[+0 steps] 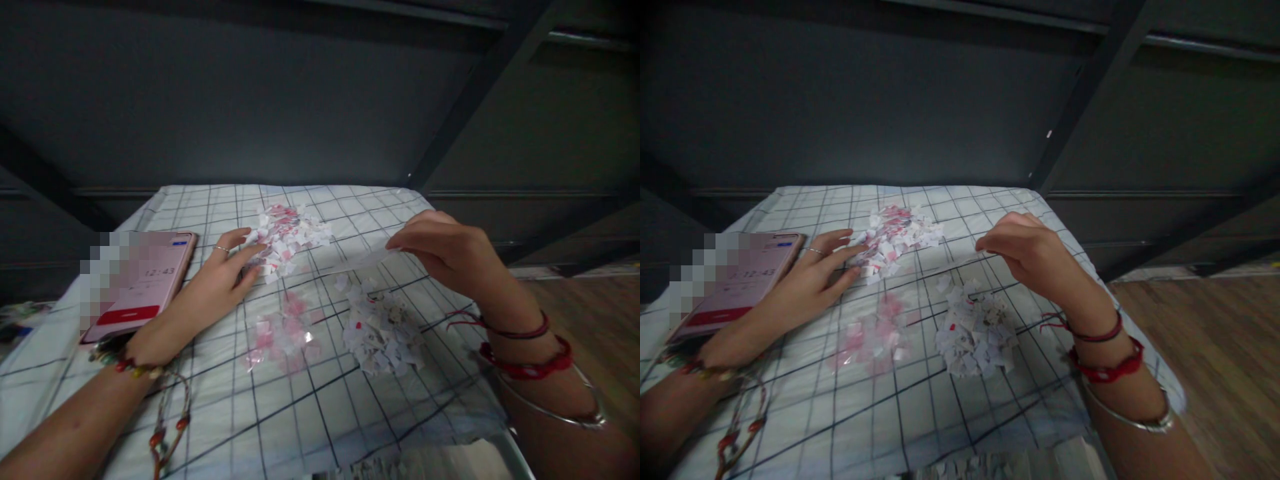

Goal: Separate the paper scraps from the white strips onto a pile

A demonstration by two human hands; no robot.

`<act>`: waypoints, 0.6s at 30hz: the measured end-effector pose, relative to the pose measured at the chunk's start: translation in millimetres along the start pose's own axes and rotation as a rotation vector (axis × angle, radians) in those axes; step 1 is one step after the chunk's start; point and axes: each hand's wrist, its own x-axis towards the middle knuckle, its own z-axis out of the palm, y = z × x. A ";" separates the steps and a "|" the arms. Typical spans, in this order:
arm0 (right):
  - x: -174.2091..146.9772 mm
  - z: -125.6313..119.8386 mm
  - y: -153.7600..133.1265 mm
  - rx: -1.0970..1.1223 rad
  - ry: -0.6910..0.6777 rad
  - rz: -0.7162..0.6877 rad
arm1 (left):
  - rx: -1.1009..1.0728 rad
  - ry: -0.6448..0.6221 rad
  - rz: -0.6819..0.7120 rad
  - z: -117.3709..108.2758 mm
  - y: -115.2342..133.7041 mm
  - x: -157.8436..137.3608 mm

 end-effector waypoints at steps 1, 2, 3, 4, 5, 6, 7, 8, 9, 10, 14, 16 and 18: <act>-1.1 -1.7 1.2 0.034 -0.022 0.006 | -0.001 0.003 0.003 0.1 -0.5 -0.6; -2.6 -4.1 2.2 0.061 -0.032 0.016 | -0.004 0.007 0.008 0.2 -1.1 -1.2; -4.2 -6.7 2.7 0.073 -0.032 0.030 | -0.009 0.008 0.013 0.3 -1.7 -1.8; -5.5 -8.9 2.7 0.068 -0.019 0.050 | -0.015 0.007 0.018 0.5 -2.2 -2.3; -6.3 -10.1 2.2 0.046 0.005 0.069 | -0.021 0.005 0.020 0.6 -2.5 -2.5; -6.2 -9.9 1.0 0.011 0.038 0.087 | -0.025 0.002 0.016 0.8 -2.7 -2.5; -5.3 -8.0 -0.7 -0.029 0.082 0.100 | -0.026 0.000 0.009 0.8 -2.5 -2.2; -3.5 -4.5 -2.8 -0.073 0.129 0.102 | -0.027 -0.001 0.001 0.8 -2.2 -1.7; -1.0 0.4 -5.4 -0.106 0.170 0.099 | -0.027 -0.001 -0.008 0.6 -1.7 -1.1; 1.9 6.3 -8.2 -0.144 0.208 0.083 | -0.026 -0.001 -0.014 0.4 -1.1 -0.5; 13.0 28.9 -19.5 -0.287 0.143 0.020 | -0.026 -0.005 -0.021 -1.4 1.3 0.7; 15.7 33.1 -23.7 -0.290 0.082 -0.028 | -0.023 -0.009 -0.026 -2.7 2.2 0.8; 16.4 31.1 -26.3 -0.261 0.050 -0.083 | -0.022 -0.015 -0.031 -3.9 2.9 1.0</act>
